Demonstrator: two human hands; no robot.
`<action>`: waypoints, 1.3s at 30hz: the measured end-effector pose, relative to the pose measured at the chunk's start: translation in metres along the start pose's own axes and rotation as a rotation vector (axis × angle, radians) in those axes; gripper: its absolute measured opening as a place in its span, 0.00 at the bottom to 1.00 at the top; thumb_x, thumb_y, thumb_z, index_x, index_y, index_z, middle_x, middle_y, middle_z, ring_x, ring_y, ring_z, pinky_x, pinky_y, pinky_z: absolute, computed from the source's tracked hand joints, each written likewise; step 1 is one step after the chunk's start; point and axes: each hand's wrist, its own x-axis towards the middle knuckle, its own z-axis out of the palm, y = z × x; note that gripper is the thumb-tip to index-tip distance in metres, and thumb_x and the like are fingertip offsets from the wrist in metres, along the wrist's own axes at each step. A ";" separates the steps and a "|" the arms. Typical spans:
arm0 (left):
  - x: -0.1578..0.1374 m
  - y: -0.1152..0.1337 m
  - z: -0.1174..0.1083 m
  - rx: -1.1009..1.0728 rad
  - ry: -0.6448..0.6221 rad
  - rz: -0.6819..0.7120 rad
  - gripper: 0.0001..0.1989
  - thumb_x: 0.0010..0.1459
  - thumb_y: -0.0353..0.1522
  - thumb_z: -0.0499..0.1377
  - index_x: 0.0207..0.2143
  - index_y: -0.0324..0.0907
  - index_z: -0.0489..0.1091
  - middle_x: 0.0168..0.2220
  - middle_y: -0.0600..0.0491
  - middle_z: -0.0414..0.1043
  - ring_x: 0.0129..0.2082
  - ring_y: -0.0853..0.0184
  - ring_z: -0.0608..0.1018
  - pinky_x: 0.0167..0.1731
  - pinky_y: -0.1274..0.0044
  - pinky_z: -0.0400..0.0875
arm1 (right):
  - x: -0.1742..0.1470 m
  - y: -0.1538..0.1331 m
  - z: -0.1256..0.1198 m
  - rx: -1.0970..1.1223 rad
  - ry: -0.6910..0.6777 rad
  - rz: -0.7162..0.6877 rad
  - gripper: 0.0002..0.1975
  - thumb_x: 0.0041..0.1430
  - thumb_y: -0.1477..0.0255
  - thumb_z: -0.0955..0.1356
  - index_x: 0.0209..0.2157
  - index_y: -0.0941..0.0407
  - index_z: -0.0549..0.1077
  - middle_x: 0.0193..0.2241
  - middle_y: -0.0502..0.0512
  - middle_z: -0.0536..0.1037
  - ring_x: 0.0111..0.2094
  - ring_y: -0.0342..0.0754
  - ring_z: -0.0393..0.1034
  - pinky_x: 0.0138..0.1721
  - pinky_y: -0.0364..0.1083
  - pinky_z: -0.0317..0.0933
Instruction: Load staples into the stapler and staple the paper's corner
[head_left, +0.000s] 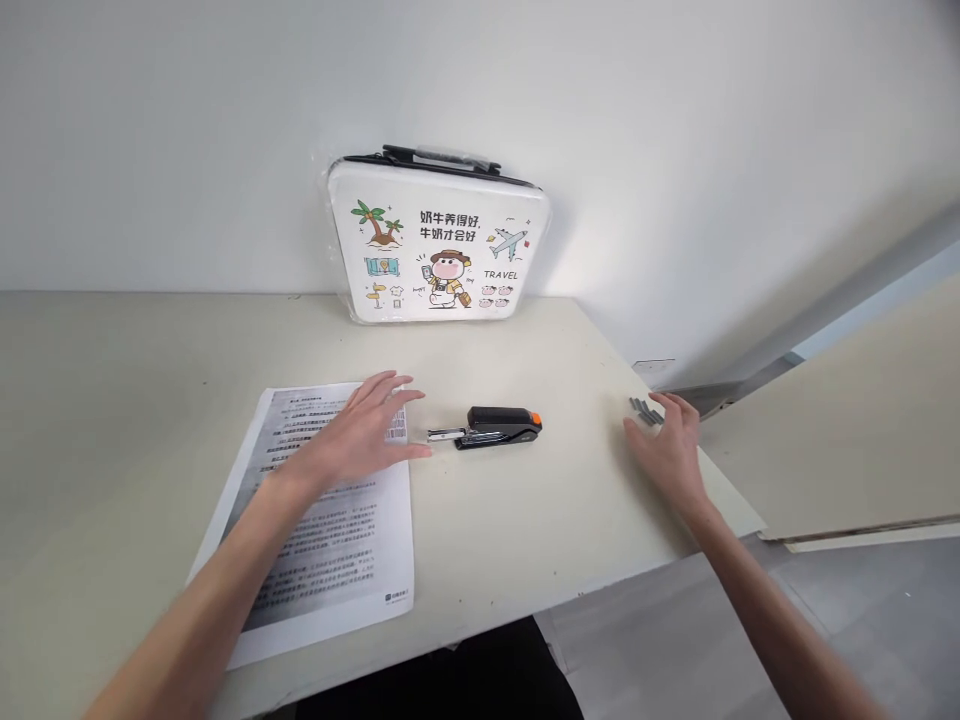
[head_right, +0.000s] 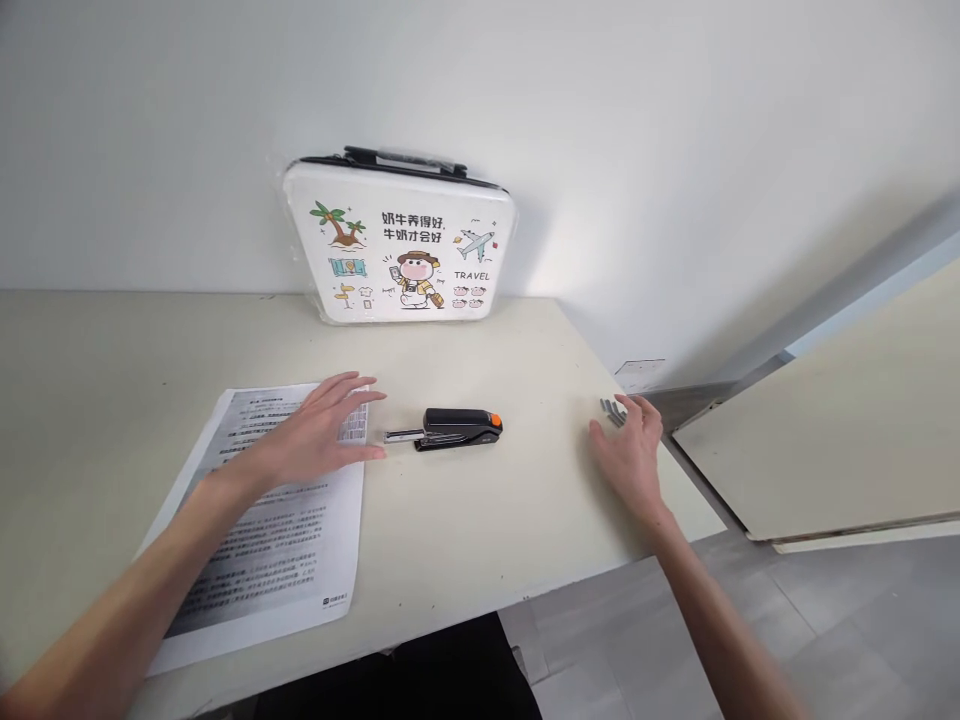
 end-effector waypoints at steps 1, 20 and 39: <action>-0.002 -0.005 -0.005 0.003 -0.008 -0.024 0.42 0.57 0.62 0.62 0.66 0.48 0.65 0.73 0.44 0.56 0.75 0.46 0.52 0.70 0.53 0.54 | 0.001 0.010 -0.001 -0.006 -0.012 0.019 0.34 0.61 0.56 0.69 0.63 0.59 0.65 0.65 0.74 0.60 0.70 0.68 0.52 0.65 0.64 0.54; -0.079 -0.077 -0.018 0.113 0.015 -0.219 0.44 0.62 0.62 0.56 0.70 0.46 0.63 0.76 0.49 0.51 0.76 0.49 0.51 0.74 0.57 0.45 | 0.055 0.004 0.064 -0.002 -0.085 0.005 0.27 0.60 0.57 0.65 0.54 0.58 0.77 0.56 0.69 0.78 0.57 0.63 0.71 0.62 0.61 0.61; -0.063 0.034 -0.005 -0.101 -0.116 -0.069 0.34 0.70 0.54 0.53 0.71 0.48 0.62 0.74 0.51 0.56 0.77 0.51 0.43 0.72 0.57 0.52 | -0.010 -0.126 0.063 0.486 -0.301 -0.037 0.26 0.70 0.49 0.63 0.57 0.50 0.75 0.62 0.59 0.75 0.65 0.57 0.66 0.66 0.60 0.58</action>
